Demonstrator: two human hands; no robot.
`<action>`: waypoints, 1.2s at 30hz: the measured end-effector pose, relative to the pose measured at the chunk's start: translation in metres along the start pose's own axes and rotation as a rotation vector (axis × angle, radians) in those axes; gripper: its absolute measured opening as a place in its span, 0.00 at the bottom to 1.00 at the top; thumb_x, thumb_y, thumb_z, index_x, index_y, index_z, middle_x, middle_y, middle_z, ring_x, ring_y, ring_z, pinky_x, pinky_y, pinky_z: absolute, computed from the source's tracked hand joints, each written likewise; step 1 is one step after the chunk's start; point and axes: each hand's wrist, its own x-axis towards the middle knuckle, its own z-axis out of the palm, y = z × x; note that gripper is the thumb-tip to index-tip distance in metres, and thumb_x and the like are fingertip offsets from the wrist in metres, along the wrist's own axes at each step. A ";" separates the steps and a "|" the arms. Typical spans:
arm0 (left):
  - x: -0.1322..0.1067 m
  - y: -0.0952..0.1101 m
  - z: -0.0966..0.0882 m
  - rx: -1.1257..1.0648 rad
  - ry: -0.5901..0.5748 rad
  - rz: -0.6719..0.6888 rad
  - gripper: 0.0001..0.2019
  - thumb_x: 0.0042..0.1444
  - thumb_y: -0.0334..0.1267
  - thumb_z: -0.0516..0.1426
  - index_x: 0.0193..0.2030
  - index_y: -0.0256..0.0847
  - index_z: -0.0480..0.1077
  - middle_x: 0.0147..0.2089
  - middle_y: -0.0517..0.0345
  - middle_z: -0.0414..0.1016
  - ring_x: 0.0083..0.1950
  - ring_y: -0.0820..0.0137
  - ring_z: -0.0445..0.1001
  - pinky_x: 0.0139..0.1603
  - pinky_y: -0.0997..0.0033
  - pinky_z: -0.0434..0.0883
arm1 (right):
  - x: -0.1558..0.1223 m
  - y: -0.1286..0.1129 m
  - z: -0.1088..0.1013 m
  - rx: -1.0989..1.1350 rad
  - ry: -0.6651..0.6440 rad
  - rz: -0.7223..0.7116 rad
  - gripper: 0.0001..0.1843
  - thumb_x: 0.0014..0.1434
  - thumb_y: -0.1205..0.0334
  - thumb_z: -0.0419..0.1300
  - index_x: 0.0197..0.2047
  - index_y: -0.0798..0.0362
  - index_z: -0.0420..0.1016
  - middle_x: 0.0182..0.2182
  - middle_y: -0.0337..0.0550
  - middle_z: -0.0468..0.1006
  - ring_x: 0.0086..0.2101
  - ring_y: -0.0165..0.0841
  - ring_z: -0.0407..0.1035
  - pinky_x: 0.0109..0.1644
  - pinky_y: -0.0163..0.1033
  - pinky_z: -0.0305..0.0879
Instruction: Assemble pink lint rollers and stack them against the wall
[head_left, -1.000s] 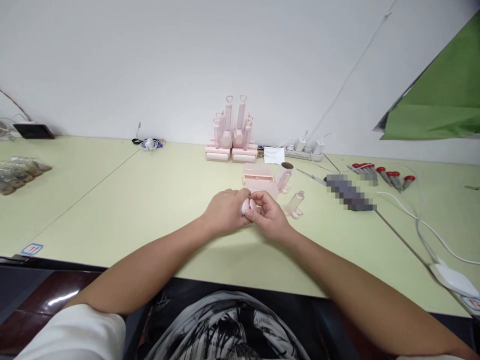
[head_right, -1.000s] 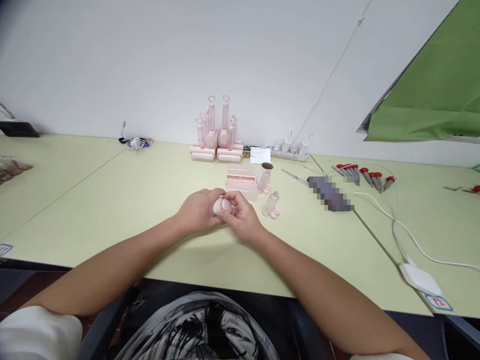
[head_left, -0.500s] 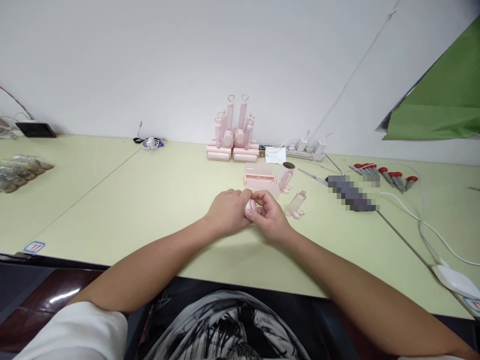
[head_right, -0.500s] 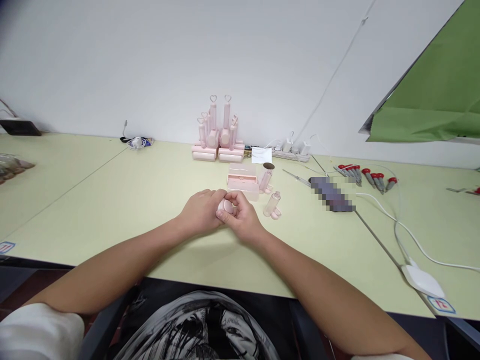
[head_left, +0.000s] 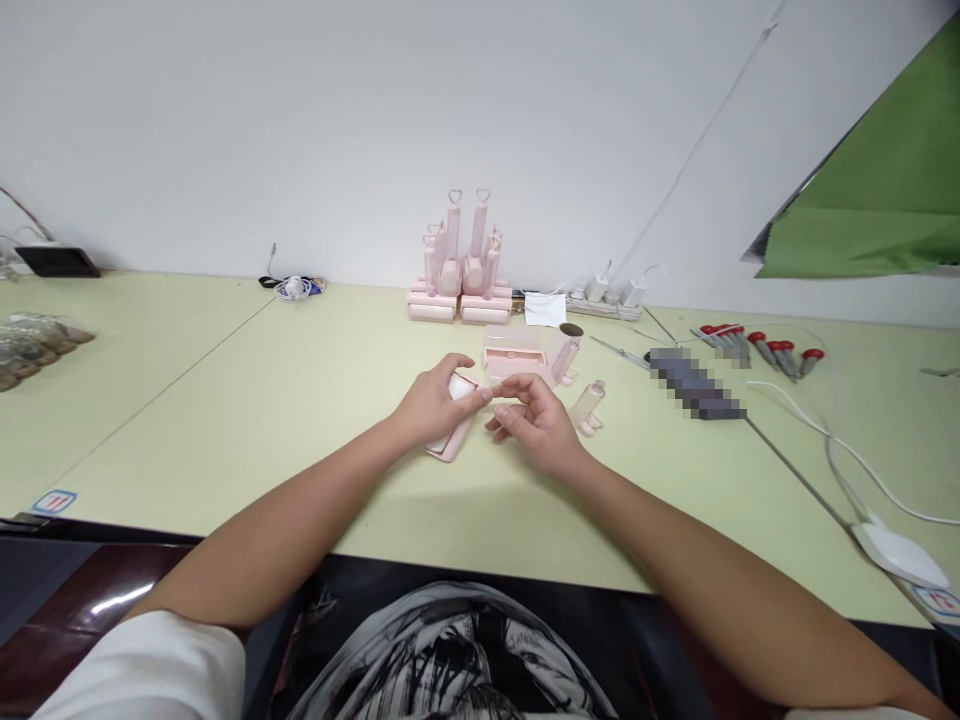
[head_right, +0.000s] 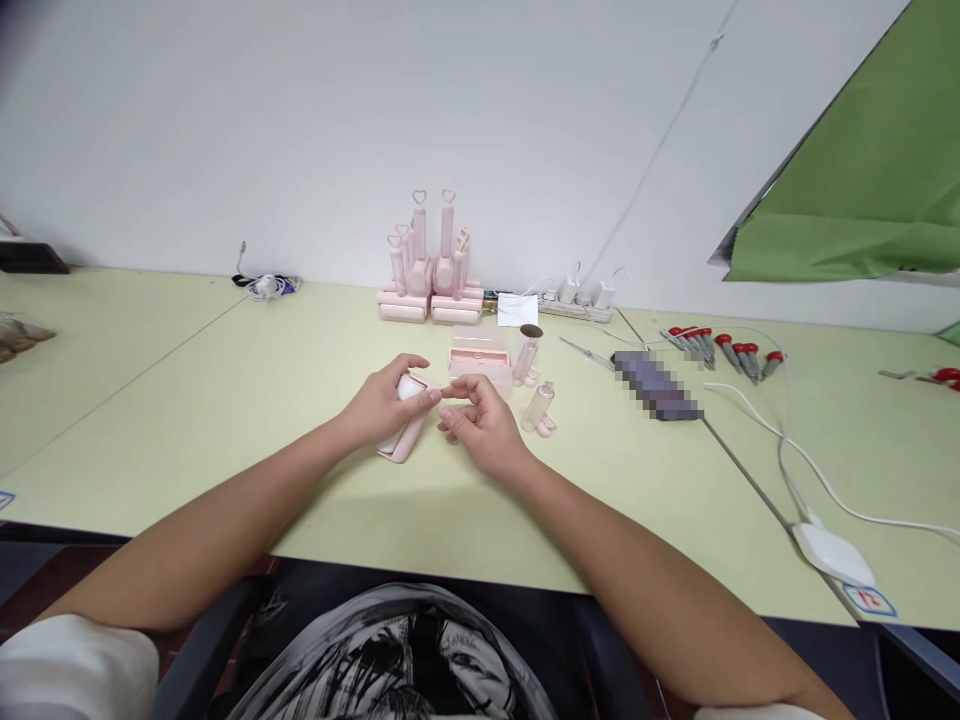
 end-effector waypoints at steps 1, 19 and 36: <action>0.002 -0.003 -0.001 -0.011 0.013 -0.014 0.24 0.55 0.57 0.57 0.53 0.46 0.68 0.38 0.61 0.77 0.38 0.67 0.75 0.37 0.70 0.69 | 0.000 0.000 0.000 -0.013 0.005 0.003 0.22 0.56 0.48 0.65 0.47 0.48 0.63 0.50 0.47 0.72 0.30 0.31 0.75 0.32 0.42 0.75; 0.031 -0.041 -0.013 0.196 0.113 -0.261 0.16 0.56 0.48 0.56 0.48 0.44 0.70 0.50 0.52 0.77 0.47 0.61 0.76 0.43 0.66 0.69 | 0.018 -0.044 -0.078 -0.539 0.569 -0.488 0.07 0.56 0.60 0.63 0.39 0.52 0.73 0.35 0.45 0.79 0.37 0.37 0.75 0.45 0.46 0.71; 0.039 -0.048 -0.017 0.407 0.027 -0.281 0.28 0.66 0.56 0.40 0.51 0.40 0.71 0.52 0.42 0.75 0.50 0.55 0.75 0.46 0.62 0.68 | 0.023 -0.030 -0.061 -0.422 0.437 -0.051 0.13 0.51 0.56 0.63 0.39 0.52 0.71 0.24 0.37 0.73 0.25 0.34 0.70 0.24 0.36 0.64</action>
